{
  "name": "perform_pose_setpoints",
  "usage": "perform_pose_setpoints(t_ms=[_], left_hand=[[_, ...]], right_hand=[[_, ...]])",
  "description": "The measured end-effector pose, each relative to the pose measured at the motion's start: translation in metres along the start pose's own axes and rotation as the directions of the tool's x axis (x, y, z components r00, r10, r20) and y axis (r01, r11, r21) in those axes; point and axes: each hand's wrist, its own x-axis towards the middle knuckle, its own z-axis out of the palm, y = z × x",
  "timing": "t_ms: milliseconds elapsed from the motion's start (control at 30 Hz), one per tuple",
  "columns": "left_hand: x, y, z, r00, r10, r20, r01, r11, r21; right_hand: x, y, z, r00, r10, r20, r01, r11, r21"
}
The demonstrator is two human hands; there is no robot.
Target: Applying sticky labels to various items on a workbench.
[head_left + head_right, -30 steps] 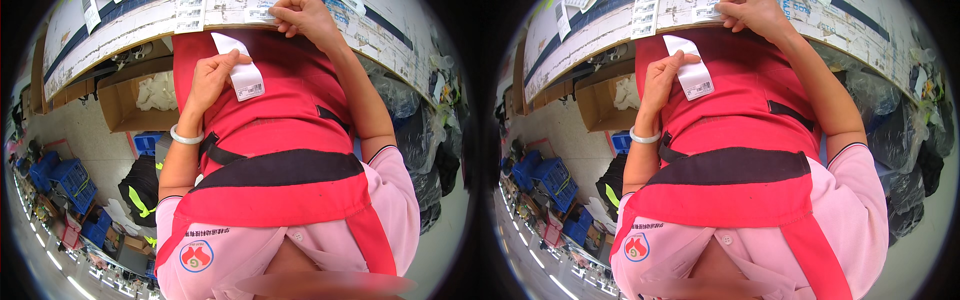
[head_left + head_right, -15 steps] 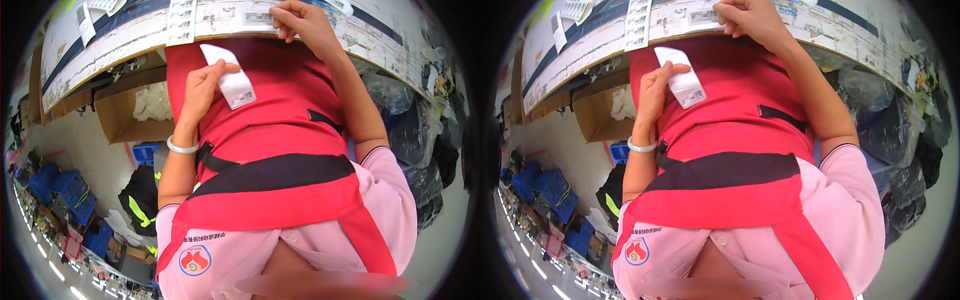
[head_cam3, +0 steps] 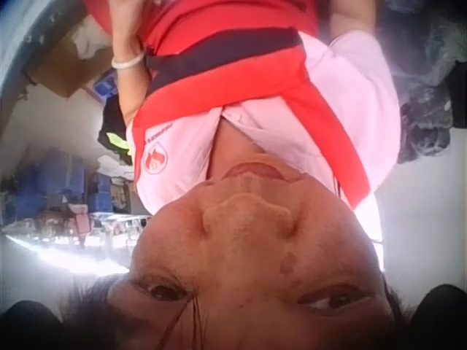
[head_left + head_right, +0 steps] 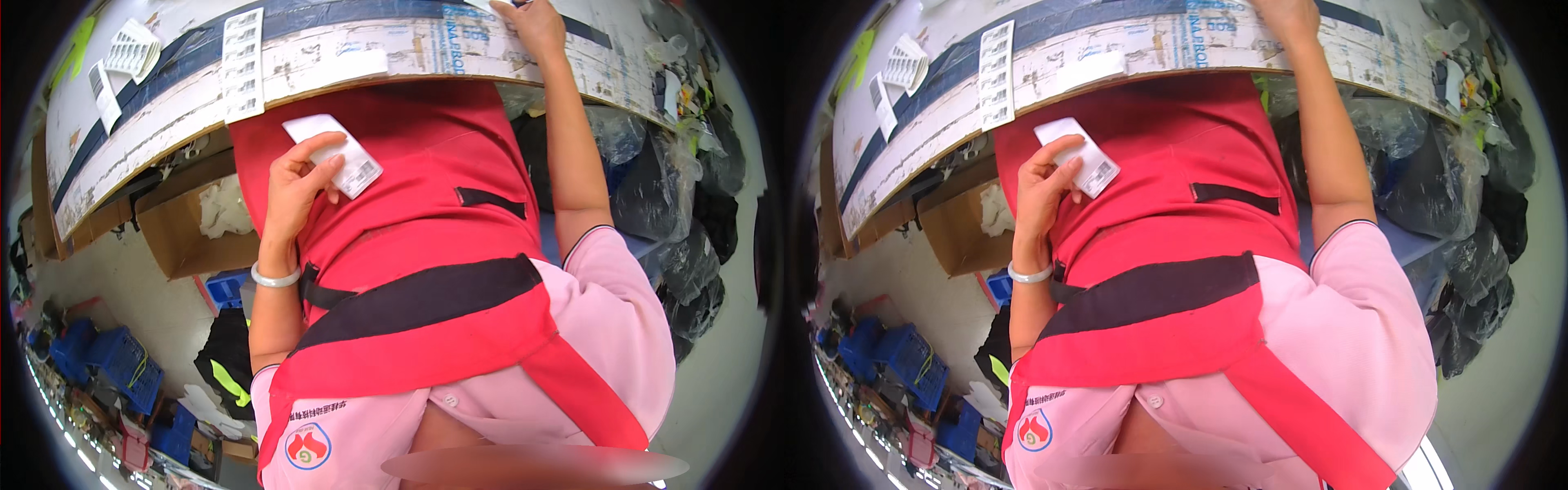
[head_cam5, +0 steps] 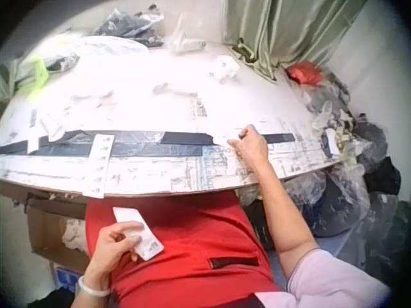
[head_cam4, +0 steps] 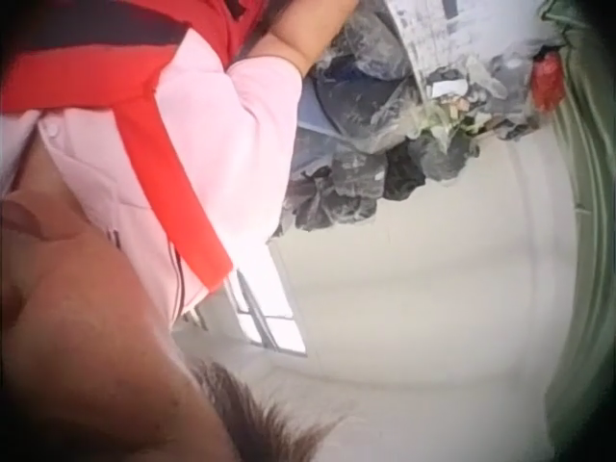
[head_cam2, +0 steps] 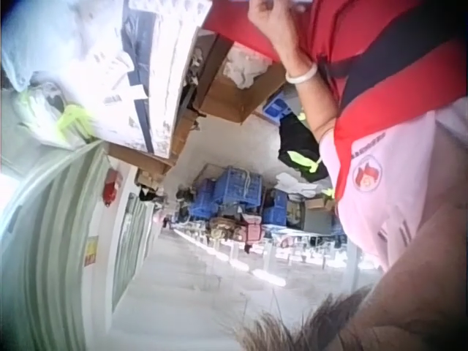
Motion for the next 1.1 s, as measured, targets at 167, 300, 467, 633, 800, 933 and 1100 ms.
perform_pose_setpoints(t_ms=[167,300,467,633,800,933,1100], left_hand=[[0.002,0.0,0.002,0.999,0.012,-0.034,-0.012,1.0,0.016],[0.006,0.004,0.004,0.999,0.038,0.003,-0.038,0.998,-0.057],[0.003,0.01,0.007,0.997,0.072,-0.022,-0.072,0.997,-0.033],[0.005,-0.003,-0.001,0.993,0.118,-0.025,-0.116,0.992,0.053],[0.006,-0.005,-0.001,0.994,0.105,-0.015,-0.105,0.993,0.053],[0.009,-0.009,-0.008,0.996,0.083,0.033,-0.083,0.997,0.005],[0.009,-0.002,-0.003,0.988,0.133,-0.077,-0.129,0.99,0.051]], right_hand=[[-0.072,-0.058,0.002,0.846,-0.248,0.473,0.047,0.916,0.397],[-0.141,-0.103,0.007,0.265,-0.445,0.856,-0.208,0.84,0.501],[-0.159,-0.102,0.03,0.421,-0.45,0.787,-0.443,0.655,0.612],[-0.166,-0.116,0.027,0.531,-0.421,0.735,-0.339,0.689,0.64],[-0.166,-0.109,0.035,0.674,-0.534,0.51,-0.056,0.652,0.756],[-0.155,-0.113,0.029,0.697,-0.527,0.486,0.01,0.685,0.728],[-0.115,-0.116,0.019,0.752,-0.361,0.552,-0.183,0.69,0.701]])
